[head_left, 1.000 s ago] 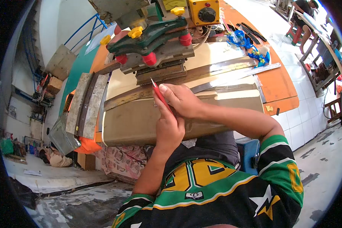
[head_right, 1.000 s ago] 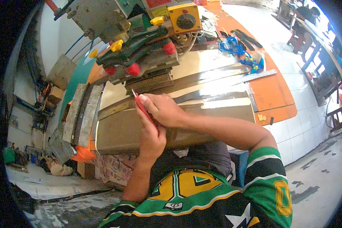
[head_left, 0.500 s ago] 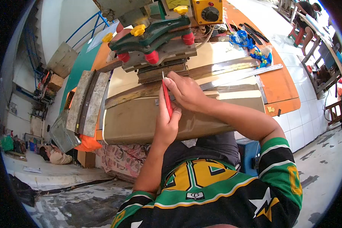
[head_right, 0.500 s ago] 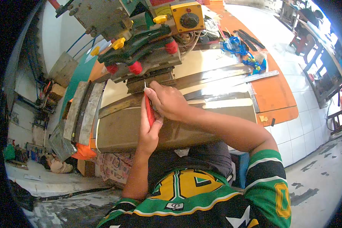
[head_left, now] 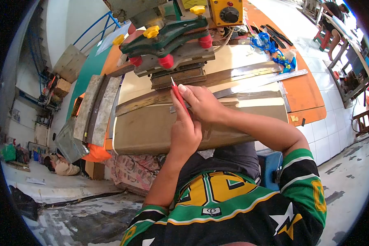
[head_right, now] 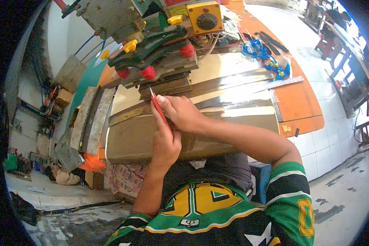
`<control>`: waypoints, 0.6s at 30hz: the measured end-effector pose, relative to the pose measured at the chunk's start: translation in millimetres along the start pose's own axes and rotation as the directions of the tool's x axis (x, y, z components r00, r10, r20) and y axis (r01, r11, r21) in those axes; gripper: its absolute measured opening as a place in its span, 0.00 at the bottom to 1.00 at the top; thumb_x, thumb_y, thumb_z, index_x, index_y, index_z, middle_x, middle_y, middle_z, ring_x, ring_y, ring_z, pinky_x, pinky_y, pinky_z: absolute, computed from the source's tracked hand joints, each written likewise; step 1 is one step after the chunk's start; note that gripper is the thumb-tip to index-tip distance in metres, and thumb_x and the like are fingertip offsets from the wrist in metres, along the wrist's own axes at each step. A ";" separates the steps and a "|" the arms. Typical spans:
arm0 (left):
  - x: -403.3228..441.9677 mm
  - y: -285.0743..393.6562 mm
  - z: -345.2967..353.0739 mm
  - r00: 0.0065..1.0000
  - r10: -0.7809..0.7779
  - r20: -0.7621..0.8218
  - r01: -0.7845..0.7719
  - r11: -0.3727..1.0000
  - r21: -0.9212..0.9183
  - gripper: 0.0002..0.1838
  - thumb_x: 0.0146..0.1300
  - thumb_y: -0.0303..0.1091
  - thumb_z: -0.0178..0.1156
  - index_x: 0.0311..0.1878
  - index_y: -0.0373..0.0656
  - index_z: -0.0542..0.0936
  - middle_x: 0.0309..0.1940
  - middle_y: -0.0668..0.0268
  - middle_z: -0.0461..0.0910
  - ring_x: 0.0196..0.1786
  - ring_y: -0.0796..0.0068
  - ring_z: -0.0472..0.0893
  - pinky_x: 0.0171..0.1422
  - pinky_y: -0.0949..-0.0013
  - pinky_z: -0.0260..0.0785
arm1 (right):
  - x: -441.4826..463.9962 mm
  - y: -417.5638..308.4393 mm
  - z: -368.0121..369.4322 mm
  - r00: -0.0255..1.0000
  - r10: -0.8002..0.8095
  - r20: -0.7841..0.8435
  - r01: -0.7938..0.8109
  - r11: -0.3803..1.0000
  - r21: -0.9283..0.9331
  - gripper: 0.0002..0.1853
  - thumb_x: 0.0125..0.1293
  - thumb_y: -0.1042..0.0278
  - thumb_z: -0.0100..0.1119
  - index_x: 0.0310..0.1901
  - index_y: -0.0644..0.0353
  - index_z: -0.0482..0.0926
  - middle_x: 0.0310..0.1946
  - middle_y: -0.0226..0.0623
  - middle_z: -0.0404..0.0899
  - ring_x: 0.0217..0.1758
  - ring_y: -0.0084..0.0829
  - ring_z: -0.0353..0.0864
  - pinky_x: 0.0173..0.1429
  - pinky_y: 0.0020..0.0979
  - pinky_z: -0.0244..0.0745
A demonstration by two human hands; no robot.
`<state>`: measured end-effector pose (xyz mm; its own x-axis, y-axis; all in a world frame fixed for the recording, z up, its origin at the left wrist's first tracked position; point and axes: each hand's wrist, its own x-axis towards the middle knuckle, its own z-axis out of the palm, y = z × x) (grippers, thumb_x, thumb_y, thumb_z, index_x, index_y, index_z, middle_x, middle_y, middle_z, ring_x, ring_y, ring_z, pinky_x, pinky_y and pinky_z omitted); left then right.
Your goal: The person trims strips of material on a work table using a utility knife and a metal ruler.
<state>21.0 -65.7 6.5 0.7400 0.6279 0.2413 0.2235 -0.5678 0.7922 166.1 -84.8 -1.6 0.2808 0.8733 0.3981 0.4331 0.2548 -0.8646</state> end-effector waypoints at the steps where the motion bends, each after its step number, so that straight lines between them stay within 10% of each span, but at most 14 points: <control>1: 1.2 0.3 0.3 0.992 -0.116 0.043 0.114 0.992 0.055 0.49 0.65 0.20 0.51 0.82 0.38 0.31 0.74 0.33 0.58 0.68 0.34 0.72 0.66 0.49 0.71 | 2.5 6.1 2.7 0.996 0.083 0.032 -0.086 0.989 0.118 0.26 0.83 0.45 0.37 0.44 0.61 0.77 0.23 0.35 0.70 0.29 0.30 0.70 0.37 0.35 0.67; 7: 5.2 -23.6 4.7 0.986 0.151 -0.074 -0.123 0.948 0.293 0.50 0.65 0.22 0.53 0.82 0.40 0.31 0.65 0.31 0.69 0.56 0.29 0.78 0.54 0.43 0.75 | 2.4 -7.2 4.1 0.899 0.360 0.248 -0.435 0.684 0.585 0.24 0.82 0.44 0.38 0.34 0.52 0.73 0.20 0.18 0.56 0.22 0.15 0.52 0.26 0.23 0.49; 13: 13.0 -48.2 -4.6 0.987 0.158 0.011 -0.146 0.883 0.446 0.50 0.62 0.24 0.54 0.82 0.37 0.36 0.64 0.34 0.72 0.42 0.34 0.83 0.39 0.42 0.77 | 11.9 8.1 -17.8 0.667 0.484 0.567 -0.745 0.416 0.522 0.28 0.77 0.35 0.44 0.40 0.55 0.76 0.22 0.22 0.64 0.20 0.18 0.57 0.21 0.26 0.49; 17: 15.7 -40.3 -10.7 0.990 0.137 0.033 -0.138 0.894 0.427 0.48 0.62 0.21 0.51 0.82 0.39 0.38 0.65 0.34 0.70 0.46 0.37 0.82 0.45 0.47 0.77 | 13.4 16.1 -16.5 0.651 0.445 0.615 -0.759 0.356 0.546 0.27 0.78 0.36 0.42 0.37 0.55 0.73 0.22 0.21 0.66 0.19 0.20 0.59 0.21 0.26 0.51; 18: 18.1 -37.2 -10.8 0.968 0.250 0.010 -0.246 0.940 0.236 0.47 0.63 0.20 0.50 0.83 0.39 0.40 0.66 0.39 0.70 0.49 0.45 0.82 0.50 0.53 0.76 | 11.8 4.3 -16.2 0.733 0.487 0.475 -0.679 0.559 0.476 0.26 0.79 0.39 0.41 0.37 0.55 0.71 0.21 0.25 0.69 0.19 0.26 0.64 0.22 0.30 0.57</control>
<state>19.2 -27.5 -12.5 0.7788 0.4603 0.4261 0.1785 -0.8138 0.5530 185.1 -80.1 4.3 0.0097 0.9615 -0.2746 -0.3563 -0.2532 -0.8994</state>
